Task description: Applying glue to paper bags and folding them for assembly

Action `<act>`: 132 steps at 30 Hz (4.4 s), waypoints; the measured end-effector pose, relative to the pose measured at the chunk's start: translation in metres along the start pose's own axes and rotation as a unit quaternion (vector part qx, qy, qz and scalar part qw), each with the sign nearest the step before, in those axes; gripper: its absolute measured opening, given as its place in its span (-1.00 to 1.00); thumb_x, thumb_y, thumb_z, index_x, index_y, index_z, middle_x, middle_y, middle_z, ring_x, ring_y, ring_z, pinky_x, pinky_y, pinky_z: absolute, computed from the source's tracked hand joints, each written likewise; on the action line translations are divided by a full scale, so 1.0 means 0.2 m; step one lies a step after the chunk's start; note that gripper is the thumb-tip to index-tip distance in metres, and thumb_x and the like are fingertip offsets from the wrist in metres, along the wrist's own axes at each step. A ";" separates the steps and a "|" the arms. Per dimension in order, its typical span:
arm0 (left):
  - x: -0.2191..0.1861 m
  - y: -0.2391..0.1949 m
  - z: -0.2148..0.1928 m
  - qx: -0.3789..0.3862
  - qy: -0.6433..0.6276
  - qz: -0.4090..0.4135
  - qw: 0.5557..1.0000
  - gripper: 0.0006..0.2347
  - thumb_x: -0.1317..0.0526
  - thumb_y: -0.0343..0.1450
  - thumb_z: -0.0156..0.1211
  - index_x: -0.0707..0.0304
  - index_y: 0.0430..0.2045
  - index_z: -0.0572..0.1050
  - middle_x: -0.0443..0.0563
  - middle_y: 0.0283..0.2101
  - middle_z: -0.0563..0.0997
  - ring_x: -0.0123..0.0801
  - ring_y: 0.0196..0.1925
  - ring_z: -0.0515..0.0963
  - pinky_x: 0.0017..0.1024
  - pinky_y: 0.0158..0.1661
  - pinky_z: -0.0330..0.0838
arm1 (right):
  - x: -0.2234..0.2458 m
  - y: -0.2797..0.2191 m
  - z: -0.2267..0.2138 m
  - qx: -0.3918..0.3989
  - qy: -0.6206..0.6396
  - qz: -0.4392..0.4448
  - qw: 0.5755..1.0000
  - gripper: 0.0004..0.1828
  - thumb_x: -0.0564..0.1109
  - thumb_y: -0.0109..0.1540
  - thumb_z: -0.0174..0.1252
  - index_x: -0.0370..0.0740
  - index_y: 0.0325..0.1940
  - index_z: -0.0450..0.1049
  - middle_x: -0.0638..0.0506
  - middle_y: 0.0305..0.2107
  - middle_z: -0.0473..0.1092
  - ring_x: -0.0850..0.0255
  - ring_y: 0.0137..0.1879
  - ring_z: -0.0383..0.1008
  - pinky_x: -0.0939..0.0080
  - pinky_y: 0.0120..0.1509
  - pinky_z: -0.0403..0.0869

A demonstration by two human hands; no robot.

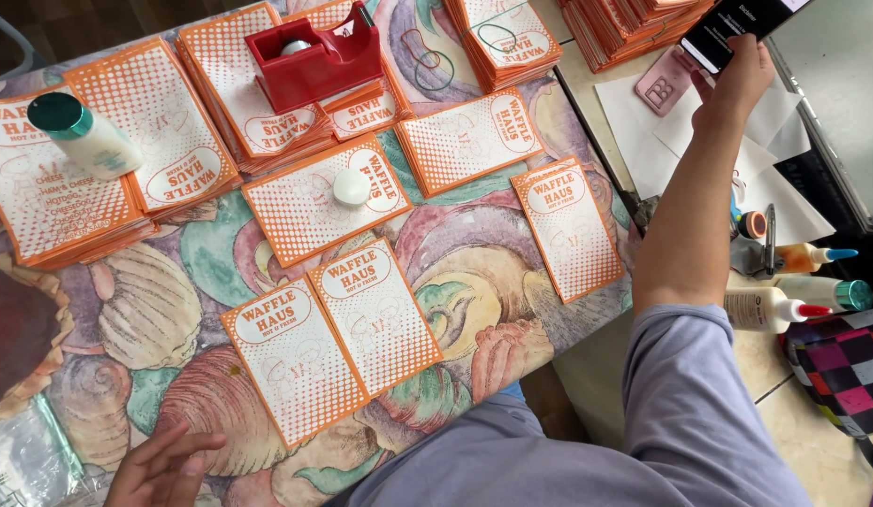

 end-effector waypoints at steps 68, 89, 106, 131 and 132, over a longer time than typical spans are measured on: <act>-0.57 0.18 0.98 0.205 0.417 0.465 0.754 -0.64 0.18 0.47 0.08 0.21 0.18 0.48 0.46 0.44 0.22 0.36 0.46 0.21 0.30 0.33 -0.02 | -0.43 -2.07 -0.29 0.337 -0.036 -0.118 0.933 -0.31 -0.35 0.26 0.26 -0.15 0.46 0.23 0.02 -0.27 0.42 0.36 -0.29 0.49 0.46 -0.23 0.54; -0.46 0.29 1.26 0.227 0.450 0.525 0.685 -0.59 0.14 0.57 -0.19 0.17 0.36 0.28 0.31 0.49 0.18 0.18 0.50 0.16 0.11 0.39 0.03 | -0.03 -1.34 -1.50 -0.172 -0.397 -0.415 0.800 0.08 -0.13 0.04 0.83 -0.40 0.33 0.15 -0.24 0.07 0.29 -0.15 0.16 0.35 -0.08 0.23 0.36; -0.47 0.26 1.29 0.196 0.416 0.531 0.712 -0.59 0.11 0.52 -0.03 0.20 0.28 0.37 0.34 0.44 0.27 0.20 0.46 0.24 0.11 0.37 0.10 | 0.07 -1.48 -1.09 0.140 -0.229 -0.314 0.911 -0.71 -0.37 0.22 0.40 -0.26 -0.04 0.48 0.01 -0.21 0.39 0.27 -0.05 0.37 0.29 0.05 0.35; -0.46 0.27 1.27 0.272 0.351 0.473 0.761 -0.56 0.09 0.51 0.07 0.26 0.29 0.39 0.39 0.43 0.27 0.23 0.51 0.16 0.04 0.43 -0.05 | -0.22 -1.65 -0.60 0.270 0.001 -0.234 0.934 -0.44 -0.36 0.12 0.56 -0.35 0.11 0.43 -0.14 -0.25 0.48 0.13 -0.23 0.59 0.13 -0.21 0.63; -0.43 0.27 1.28 0.274 0.351 0.467 0.764 -0.56 0.09 0.51 0.07 0.26 0.29 0.39 0.39 0.43 0.27 0.23 0.51 0.16 0.04 0.43 -0.05 | -0.24 -1.73 -0.61 0.273 -0.002 -0.228 0.935 -0.44 -0.36 0.12 0.56 -0.35 0.11 0.43 -0.14 -0.25 0.48 0.13 -0.23 0.59 0.13 -0.21 0.63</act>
Point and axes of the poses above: each hand's wrist, its own y-axis towards the middle knuckle, its own z-axis out of the palm, x = y × z, the point moved 6 cm from there along y, towards the middle knuckle
